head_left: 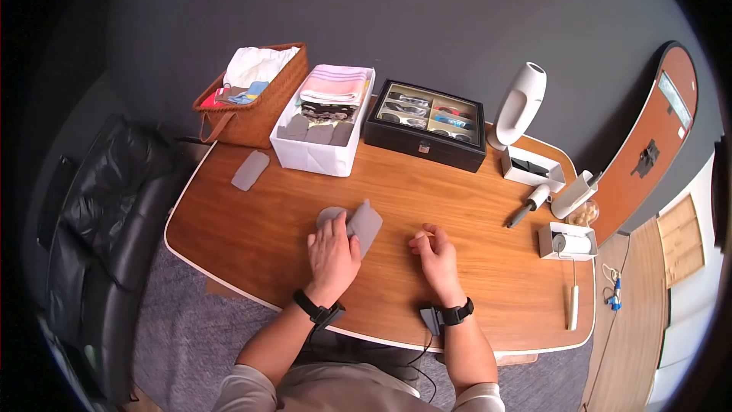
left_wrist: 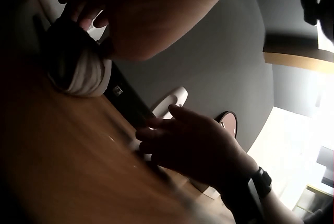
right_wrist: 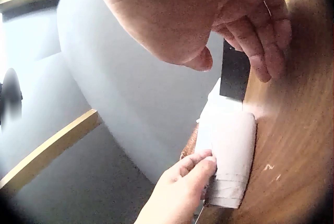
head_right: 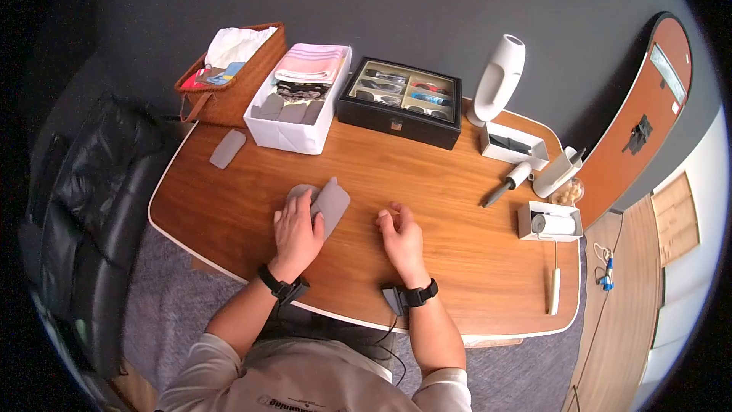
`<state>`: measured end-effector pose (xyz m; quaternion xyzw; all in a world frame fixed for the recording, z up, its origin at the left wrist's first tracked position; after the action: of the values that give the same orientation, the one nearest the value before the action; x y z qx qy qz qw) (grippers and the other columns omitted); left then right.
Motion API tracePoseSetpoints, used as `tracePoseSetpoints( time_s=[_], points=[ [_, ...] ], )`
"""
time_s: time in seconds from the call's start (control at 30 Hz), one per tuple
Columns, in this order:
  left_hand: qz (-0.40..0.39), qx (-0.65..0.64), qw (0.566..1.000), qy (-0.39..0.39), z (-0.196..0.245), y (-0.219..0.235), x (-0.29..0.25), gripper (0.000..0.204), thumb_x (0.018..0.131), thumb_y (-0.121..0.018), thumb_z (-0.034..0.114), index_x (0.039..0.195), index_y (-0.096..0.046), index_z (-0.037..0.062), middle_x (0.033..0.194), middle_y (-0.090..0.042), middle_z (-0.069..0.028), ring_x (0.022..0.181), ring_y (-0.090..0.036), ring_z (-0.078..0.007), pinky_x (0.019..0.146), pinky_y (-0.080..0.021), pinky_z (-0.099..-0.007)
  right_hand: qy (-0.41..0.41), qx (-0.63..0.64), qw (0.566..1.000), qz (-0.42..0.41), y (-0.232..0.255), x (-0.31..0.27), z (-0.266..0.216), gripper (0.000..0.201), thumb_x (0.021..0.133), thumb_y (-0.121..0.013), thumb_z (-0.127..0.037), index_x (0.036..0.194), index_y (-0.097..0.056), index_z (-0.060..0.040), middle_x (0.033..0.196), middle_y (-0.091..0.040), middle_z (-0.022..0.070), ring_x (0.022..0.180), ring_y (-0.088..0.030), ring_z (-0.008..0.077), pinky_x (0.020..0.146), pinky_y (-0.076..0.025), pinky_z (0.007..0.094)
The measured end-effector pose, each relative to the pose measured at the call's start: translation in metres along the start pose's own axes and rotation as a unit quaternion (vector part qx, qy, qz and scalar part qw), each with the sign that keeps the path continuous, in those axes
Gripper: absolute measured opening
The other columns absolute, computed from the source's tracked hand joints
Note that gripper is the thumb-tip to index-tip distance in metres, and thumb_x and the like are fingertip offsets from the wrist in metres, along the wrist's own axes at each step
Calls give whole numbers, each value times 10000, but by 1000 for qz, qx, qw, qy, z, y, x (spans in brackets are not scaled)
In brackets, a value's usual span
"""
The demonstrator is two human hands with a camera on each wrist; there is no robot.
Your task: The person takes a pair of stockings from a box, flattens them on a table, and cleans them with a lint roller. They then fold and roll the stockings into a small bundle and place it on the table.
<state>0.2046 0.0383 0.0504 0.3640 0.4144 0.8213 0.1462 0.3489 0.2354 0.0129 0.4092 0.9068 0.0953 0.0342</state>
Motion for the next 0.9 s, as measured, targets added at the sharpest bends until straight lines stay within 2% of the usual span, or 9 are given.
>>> tracePoseSetpoints(
  time_s=[0.17,0.27,0.3,0.4,0.53,0.63,0.73,0.8,0.9],
  points=[
    [11,51,996,-69,5,13,6,401,943,-783,285,1243,-671,44,1204,-653,-139,1139,-624,-345,963,-449,-491,-17,-3,1000,-4,-1,2,-1,447,1121,-668,-267,1419,-625,63,986,-817,139,876,-766,178,819,-610,325],
    [-39,63,996,-54,26,12,8,420,902,-846,346,1140,-687,38,1168,-638,-137,1114,-607,-347,954,-443,-496,-23,-8,1000,-18,-3,1,-5,462,1138,-648,-264,1441,-584,79,1010,-791,136,884,-732,168,831,-595,315],
    [-53,81,994,-51,29,9,10,507,863,-879,407,1134,-668,35,1146,-633,-134,1098,-608,-338,957,-459,-481,-24,-13,999,-25,-3,1,-6,470,1146,-639,-263,1451,-565,87,1022,-780,137,892,-719,165,838,-588,312],
    [-93,128,987,-29,19,-16,11,497,883,-862,379,1170,-651,33,1134,-628,-130,1097,-609,-325,961,-482,-460,-3,-5,1000,-5,-1,5,8,438,1122,-667,-262,1416,-623,60,979,-805,121,842,-738,159,789,-595,308],
    [-89,68,993,-29,-3,-24,11,400,944,-800,235,1237,-633,17,1168,-671,-183,1120,-662,-395,955,-542,-504,-3,-6,1000,-11,-2,5,7,426,1120,-665,-256,1406,-627,57,970,-805,118,843,-737,159,792,-593,315],
    [-63,-140,988,33,-16,-4,13,402,971,-751,160,1316,-619,1,1263,-700,-240,1197,-672,-452,987,-555,-533,3,-29,1000,-10,-2,4,8,424,1114,-667,-254,1399,-628,57,961,-805,119,843,-741,166,795,-593,321],
    [-100,-192,969,116,-44,-3,23,431,975,-730,122,1371,-614,0,1332,-699,-270,1247,-665,-470,1018,-552,-540,15,-50,999,-5,-1,5,8,422,1108,-670,-256,1391,-633,56,964,-809,128,859,-758,181,804,-597,330],
    [-57,-136,986,77,-56,-1,24,427,967,-750,126,1367,-644,24,1334,-685,-245,1252,-641,-456,1047,-531,-526,23,-51,998,0,-1,8,15,422,1105,-674,-259,1385,-638,54,973,-813,136,875,-770,193,813,-601,337],
    [-36,-35,997,66,-56,13,31,438,960,-759,120,1378,-658,39,1367,-654,-205,1266,-602,-424,1087,-492,-523,-8,-65,998,-20,-2,7,6,433,1128,-642,-206,1453,-576,71,996,-770,107,880,-700,148,825,-583,300]
  ],
)
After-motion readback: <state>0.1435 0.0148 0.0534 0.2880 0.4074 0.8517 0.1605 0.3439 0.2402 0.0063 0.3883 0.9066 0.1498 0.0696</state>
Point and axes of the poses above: each hand's wrist, its own x-axis towards the middle knuckle, its own y-axis out of the back of the hand, z = x × y, the point moved 4 cm from there along x, towards the middle knuckle
